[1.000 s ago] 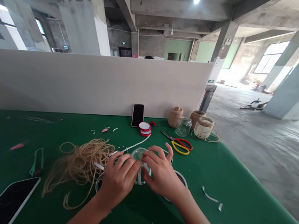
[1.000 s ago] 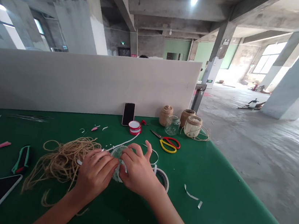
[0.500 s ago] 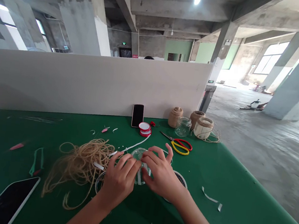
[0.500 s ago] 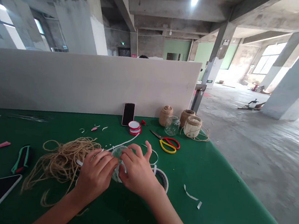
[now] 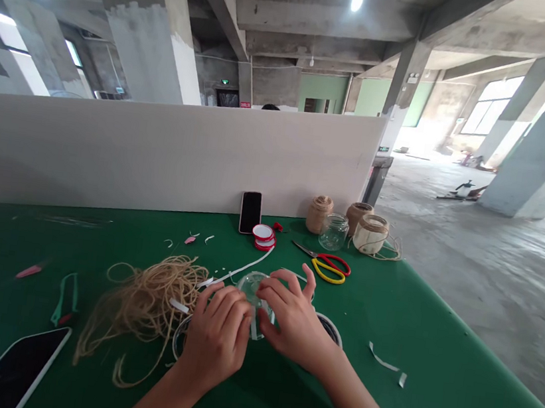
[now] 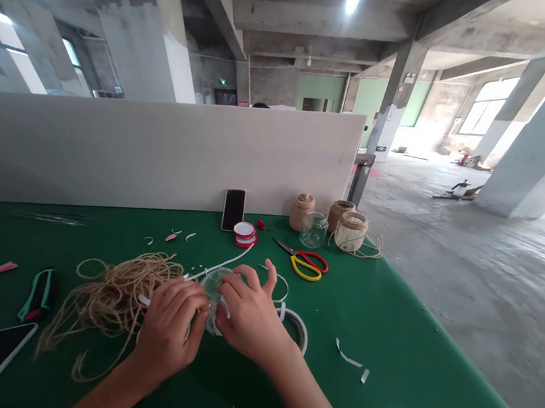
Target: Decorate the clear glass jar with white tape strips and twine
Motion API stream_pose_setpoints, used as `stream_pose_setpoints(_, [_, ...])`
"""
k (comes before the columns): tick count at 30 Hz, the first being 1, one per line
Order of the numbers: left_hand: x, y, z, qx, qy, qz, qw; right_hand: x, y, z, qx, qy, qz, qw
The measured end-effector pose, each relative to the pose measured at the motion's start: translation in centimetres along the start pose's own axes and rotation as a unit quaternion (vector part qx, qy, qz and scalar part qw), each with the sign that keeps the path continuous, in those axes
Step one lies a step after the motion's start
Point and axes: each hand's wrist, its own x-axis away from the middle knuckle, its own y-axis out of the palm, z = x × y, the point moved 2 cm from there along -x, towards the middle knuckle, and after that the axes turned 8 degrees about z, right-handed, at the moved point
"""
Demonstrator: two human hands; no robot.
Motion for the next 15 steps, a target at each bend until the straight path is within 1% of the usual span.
stream_pose_setpoints(2, [-0.12, -0.09, 0.05, 0.000, -0.005, 0.011, 1.000, 0.01, -0.02, -0.01, 0.004, 0.002, 0.001, 1.000])
stream_pose_setpoints(7, [-0.33, -0.11, 0.16, -0.023, 0.009, 0.029, 0.999, -0.01, -0.13, -0.02, -0.001, 0.005, -0.005, 1.000])
stream_pose_setpoints(15, [-0.15, -0.15, 0.27, -0.046, 0.008, 0.010, 0.999, 0.13, -0.07, 0.03, -0.005, 0.006, -0.002, 1.000])
